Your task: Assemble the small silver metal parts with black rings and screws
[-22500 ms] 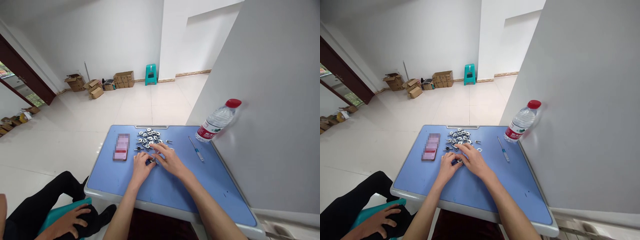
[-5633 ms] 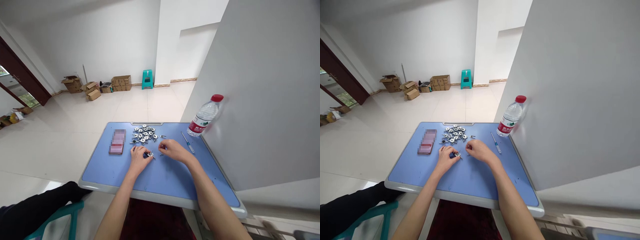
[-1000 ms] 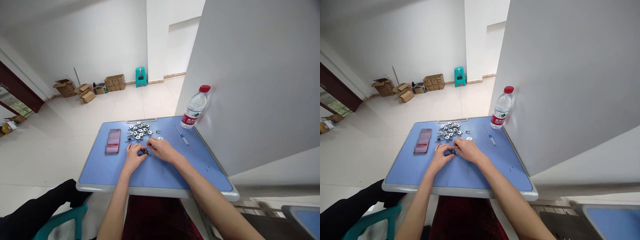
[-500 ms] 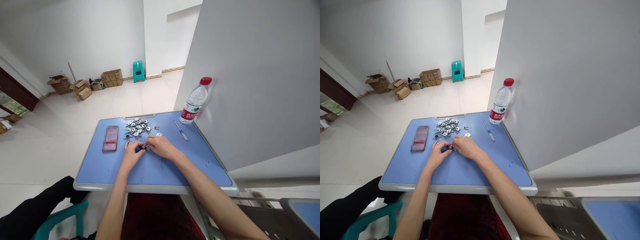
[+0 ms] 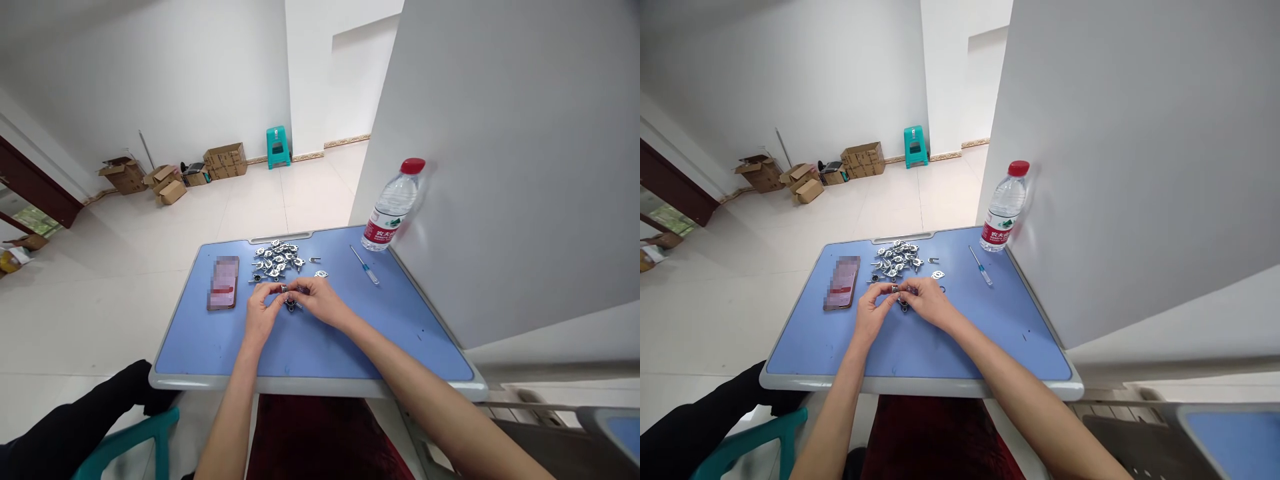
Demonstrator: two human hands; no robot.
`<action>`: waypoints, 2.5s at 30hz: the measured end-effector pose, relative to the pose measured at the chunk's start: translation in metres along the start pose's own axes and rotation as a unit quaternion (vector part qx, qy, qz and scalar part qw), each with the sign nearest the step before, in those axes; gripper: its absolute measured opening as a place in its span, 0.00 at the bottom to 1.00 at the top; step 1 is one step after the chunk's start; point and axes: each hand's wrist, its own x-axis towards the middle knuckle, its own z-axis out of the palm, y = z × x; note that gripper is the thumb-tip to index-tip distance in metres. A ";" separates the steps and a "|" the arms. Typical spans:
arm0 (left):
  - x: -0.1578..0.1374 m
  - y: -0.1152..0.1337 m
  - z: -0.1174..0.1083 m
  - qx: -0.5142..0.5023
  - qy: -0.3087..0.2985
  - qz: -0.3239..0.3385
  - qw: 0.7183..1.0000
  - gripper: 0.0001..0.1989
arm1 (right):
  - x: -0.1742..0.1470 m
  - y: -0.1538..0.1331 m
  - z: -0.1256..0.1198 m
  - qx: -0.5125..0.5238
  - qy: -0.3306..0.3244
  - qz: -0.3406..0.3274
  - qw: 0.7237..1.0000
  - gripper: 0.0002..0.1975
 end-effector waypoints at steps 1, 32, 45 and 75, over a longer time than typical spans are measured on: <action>0.000 0.001 0.000 0.006 0.006 0.005 1.000 0.08 | 0.000 0.000 0.000 0.020 -0.006 0.008 1.000 0.07; 0.006 -0.001 0.006 -0.179 -0.007 -0.136 0.974 0.15 | -0.001 0.003 -0.001 -0.162 0.021 -0.172 0.971 0.12; 0.008 -0.002 0.005 -0.216 0.015 -0.145 0.965 0.16 | 0.011 -0.003 -0.030 -0.075 0.167 0.019 0.983 0.09; 0.006 0.005 0.005 -0.302 -0.057 -0.258 0.916 0.21 | -0.010 -0.016 -0.028 -0.268 -0.028 -0.146 0.952 0.07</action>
